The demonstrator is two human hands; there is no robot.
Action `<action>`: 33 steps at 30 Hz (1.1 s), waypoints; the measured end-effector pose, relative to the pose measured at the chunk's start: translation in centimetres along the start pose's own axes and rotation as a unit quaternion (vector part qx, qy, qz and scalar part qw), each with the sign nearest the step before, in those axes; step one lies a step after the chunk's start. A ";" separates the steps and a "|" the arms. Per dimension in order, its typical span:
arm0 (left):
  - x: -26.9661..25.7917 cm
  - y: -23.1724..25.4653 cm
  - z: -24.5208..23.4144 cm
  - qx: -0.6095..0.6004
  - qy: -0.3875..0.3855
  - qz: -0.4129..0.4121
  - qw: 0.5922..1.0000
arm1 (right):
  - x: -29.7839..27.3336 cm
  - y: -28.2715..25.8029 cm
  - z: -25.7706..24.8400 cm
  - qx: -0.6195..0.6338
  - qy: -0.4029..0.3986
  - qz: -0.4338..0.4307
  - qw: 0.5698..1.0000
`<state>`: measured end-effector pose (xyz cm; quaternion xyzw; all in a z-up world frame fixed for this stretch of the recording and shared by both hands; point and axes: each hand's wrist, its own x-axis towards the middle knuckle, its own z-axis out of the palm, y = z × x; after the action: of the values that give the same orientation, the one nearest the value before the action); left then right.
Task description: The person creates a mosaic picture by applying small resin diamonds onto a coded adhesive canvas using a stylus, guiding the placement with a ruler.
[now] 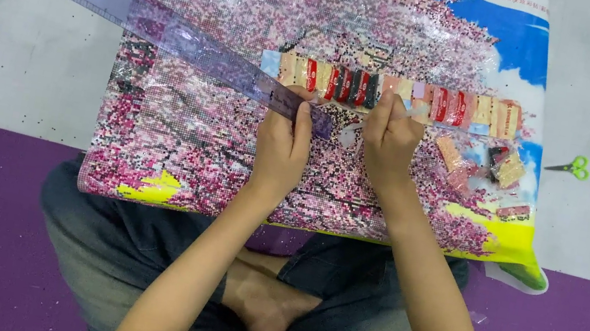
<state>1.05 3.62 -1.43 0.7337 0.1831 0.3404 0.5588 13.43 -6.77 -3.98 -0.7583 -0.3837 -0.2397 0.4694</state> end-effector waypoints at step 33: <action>-2.4 2.2 2.2 -0.006 -0.153 -0.011 0.988 | -2.4 0.4 -6.0 0.155 0.014 0.208 0.966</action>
<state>0.69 -0.12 -0.41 0.7719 0.1016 0.2195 0.5880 12.30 -13.10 -3.21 -0.7358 -0.2435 -0.0844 0.6262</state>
